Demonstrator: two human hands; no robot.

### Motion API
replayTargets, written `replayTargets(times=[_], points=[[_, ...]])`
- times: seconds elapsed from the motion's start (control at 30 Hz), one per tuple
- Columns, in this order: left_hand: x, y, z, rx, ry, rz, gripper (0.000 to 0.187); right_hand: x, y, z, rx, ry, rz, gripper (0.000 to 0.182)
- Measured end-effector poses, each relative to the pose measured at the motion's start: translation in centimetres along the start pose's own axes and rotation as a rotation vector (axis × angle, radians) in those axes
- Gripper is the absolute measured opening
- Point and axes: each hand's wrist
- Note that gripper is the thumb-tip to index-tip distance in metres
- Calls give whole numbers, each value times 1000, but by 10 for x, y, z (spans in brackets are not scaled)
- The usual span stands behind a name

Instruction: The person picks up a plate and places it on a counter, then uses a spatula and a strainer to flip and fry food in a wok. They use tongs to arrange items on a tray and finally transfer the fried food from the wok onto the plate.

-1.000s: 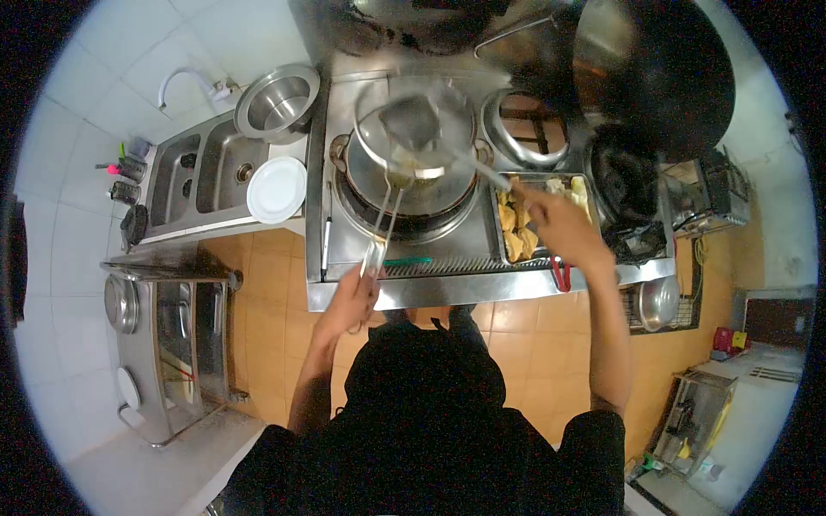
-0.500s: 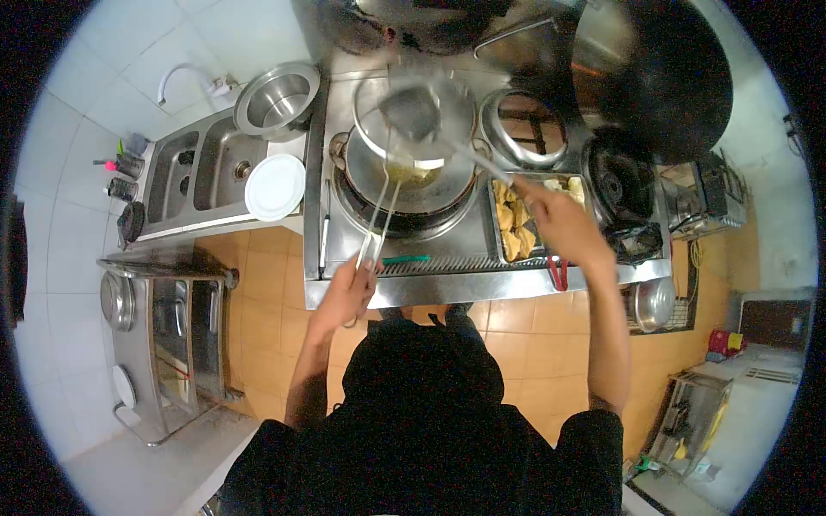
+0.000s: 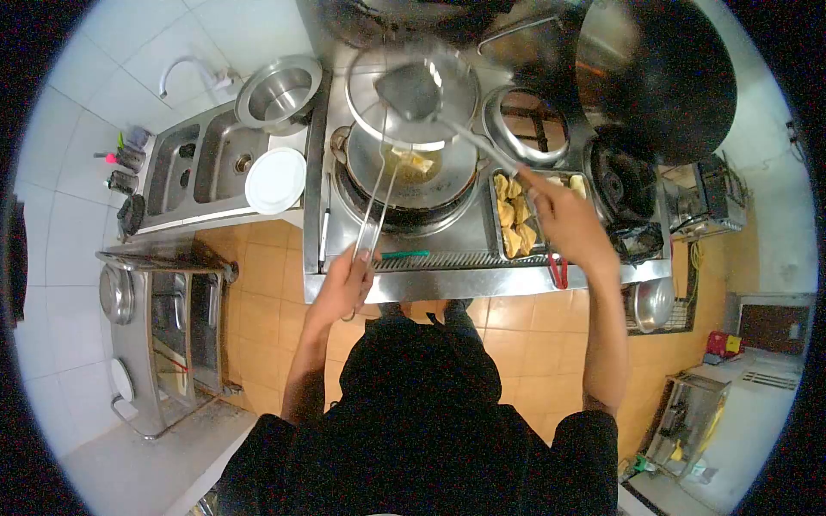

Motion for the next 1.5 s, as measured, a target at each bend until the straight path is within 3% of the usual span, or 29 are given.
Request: replayTargets(times=[0.03, 0.1, 0.13, 0.17, 0.27, 0.33, 0.47, 0.57, 0.63, 0.77, 1.1, 1.2, 1.37, 1.43, 1.5], points=[[1, 2, -12, -7, 6, -2, 24, 2, 7, 1, -17, 119, -120, 38], [3, 10, -44, 13, -194, 42, 23, 8, 41, 20, -11, 122, -179, 38], [2, 13, -60, 9, -184, 38, 23, 11, 59, 30, -2, 122, -251, 37], [1, 16, -75, 43, -167, 11, 23, 17, 73, 39, 32, 21, -161, 36], [-2, 11, -63, 79, -133, -2, 22, 15, 60, 32, 17, 50, -191, 41], [1, 6, -28, 93, -30, -5, 23, 7, 20, 1, -45, 48, -15, 37], [9, -5, 16, 38, 83, -21, 24, 2, -13, -27, 55, -26, 122, 37], [9, -4, -13, 36, 7, -9, 23, 9, 6, -24, 21, 69, -25, 38], [7, 1, -44, -7, -126, 23, 23, 18, 49, 12, 2, 60, -68, 39], [6, 2, -84, 119, -140, -81, 25, 24, 75, 24, 14, 84, -165, 41], [-15, -16, -62, 107, -47, -24, 27, 18, 27, 7, -52, 92, -8, 39], [-13, -28, -62, 133, -72, 0, 26, 17, 3, -8, 35, 200, -23, 39], [1, -51, -63, 95, -49, 93, 28, 20, -19, 38, 178, 96, 6, 39], [7, -61, -67, 122, -46, 157, 28, 8, -32, 40, 322, 174, -187, 39], [11, -63, -67, 150, -60, 161, 28, -9, -34, 50, 361, 71, -214, 40]])
Point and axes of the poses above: each hand's wrist, its own x-axis away from the middle knuckle, its own y-axis out of the palm, z = x × y, and after that the axes turned 10 degrees about -y, right-handed
